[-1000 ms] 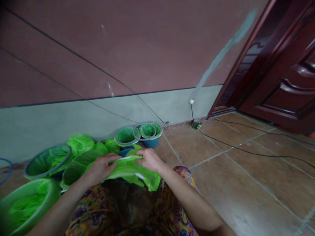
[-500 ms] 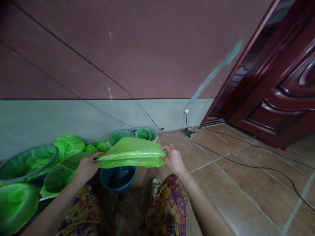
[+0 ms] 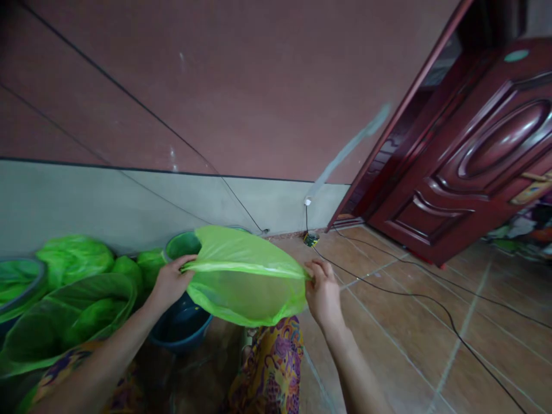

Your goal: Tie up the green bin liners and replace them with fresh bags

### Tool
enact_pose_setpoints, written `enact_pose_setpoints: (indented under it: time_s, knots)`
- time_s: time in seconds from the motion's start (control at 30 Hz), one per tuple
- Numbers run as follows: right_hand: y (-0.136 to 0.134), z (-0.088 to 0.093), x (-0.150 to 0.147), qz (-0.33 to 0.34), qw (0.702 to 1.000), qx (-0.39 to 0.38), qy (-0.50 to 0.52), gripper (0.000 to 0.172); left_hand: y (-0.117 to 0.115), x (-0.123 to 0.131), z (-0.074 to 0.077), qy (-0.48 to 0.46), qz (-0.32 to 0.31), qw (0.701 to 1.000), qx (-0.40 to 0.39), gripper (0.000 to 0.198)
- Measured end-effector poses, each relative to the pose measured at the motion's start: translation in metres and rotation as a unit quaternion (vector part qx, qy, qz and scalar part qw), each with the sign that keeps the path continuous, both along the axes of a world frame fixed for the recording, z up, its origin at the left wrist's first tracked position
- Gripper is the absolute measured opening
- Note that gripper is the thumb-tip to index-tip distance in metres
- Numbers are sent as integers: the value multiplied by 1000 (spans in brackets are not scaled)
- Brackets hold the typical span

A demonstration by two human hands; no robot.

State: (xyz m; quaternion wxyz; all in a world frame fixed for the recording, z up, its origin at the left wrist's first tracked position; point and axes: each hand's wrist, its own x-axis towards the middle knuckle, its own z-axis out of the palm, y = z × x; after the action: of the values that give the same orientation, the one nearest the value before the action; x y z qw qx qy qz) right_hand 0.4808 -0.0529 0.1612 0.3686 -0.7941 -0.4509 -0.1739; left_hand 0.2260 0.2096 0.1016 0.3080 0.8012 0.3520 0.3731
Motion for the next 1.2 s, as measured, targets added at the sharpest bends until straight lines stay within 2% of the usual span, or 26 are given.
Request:
enact_pose_setpoints:
  time_s: [0.1,0.23,0.3,0.37,0.47,0.53,0.63,0.73,0.83,0.97,1.1,1.2]
  knots:
    - [-7,0,7,-97,994,54,-22,31,-11,8,7,10,-41,998,49,43]
    - [-12,-3,11,-117,992,38,20,24,-17,14,12,29,-65,994,82,45]
    - [-13,-5,13,-133,990,44,15,24,-18,15,15,33,-78,993,79,48]
    - [-13,-9,18,-145,989,17,24,26,-19,16,17,27,-84,994,68,49]
    - [-15,-26,26,-175,981,-62,58,31,-21,15,18,10,-68,997,45,51]
    - [-18,-43,31,-204,972,-71,88,35,-21,14,16,0,-46,998,35,54]
    - [-24,-70,34,-184,968,11,169,35,-18,12,10,2,-31,999,36,54]
    - [-30,-82,33,-133,942,141,275,37,-14,12,1,38,-38,997,51,53]
    - [-33,-76,33,-154,903,240,321,39,-10,13,-7,89,-60,992,70,51]
    - [-38,-61,38,-186,870,308,337,30,-10,13,-12,121,-115,984,67,45]
    - [-44,-59,40,-173,828,361,394,25,-12,14,-12,63,-52,996,22,39]
    - [-45,-63,38,-151,809,360,439,28,-13,17,-14,3,-29,999,-43,20]
